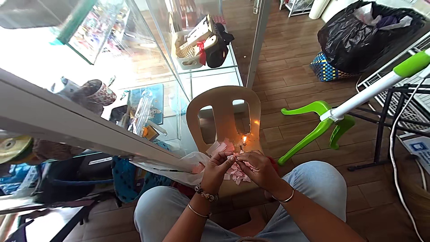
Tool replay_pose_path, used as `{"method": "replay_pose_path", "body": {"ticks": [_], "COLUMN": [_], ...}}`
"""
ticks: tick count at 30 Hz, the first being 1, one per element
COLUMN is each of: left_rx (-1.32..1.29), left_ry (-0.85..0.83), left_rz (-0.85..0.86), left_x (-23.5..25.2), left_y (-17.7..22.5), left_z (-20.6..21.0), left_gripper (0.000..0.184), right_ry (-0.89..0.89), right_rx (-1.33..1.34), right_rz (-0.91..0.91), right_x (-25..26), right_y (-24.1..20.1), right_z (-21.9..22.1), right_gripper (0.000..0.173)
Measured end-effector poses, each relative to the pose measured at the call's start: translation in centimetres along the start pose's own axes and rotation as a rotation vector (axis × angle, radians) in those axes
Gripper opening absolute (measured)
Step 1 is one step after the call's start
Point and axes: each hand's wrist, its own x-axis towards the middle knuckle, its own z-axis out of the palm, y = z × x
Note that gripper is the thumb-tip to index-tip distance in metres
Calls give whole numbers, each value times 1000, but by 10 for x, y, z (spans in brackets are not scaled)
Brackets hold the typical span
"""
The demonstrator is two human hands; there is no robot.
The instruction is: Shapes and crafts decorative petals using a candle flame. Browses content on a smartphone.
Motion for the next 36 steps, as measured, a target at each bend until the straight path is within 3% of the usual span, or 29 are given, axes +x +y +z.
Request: {"method": "replay_pose_path", "body": {"ticks": [2, 4, 7, 11, 20, 24, 28, 31, 36], "left_rx": [20, 107, 428, 622, 1250, 1191, 1086, 1074, 1100], "left_ry": [-7, -95, -222, -227, -163, -165, -124, -53, 32], "left_rz": [17, 107, 323, 443, 641, 393, 81, -40, -128], "left_x": [0, 2, 5, 7, 1, 13, 51, 80, 111], "left_y": [0, -2, -8, -8, 2, -4, -29, -54, -83], "left_z": [0, -4, -14, -14, 14, 35, 40, 41, 43], "left_gripper": [13, 28, 44, 23, 17, 24, 26, 24, 25], "right_ry": [-20, -63, -122, -191, -273, -281, 90, 251, 275], "right_rx": [6, 44, 119, 197, 238, 214, 191, 246, 331], "right_rz": [20, 84, 177, 205, 374, 632, 696, 776, 791], "right_x": [1, 2, 5, 8, 5, 17, 15, 17, 19], "right_y": [0, 0, 3, 2, -4, -5, 8, 4, 6], "right_z": [-1, -4, -8, -15, -44, -74, -101, -115, -117], "right_gripper": [15, 15, 18, 17, 23, 27, 34, 35, 35]}}
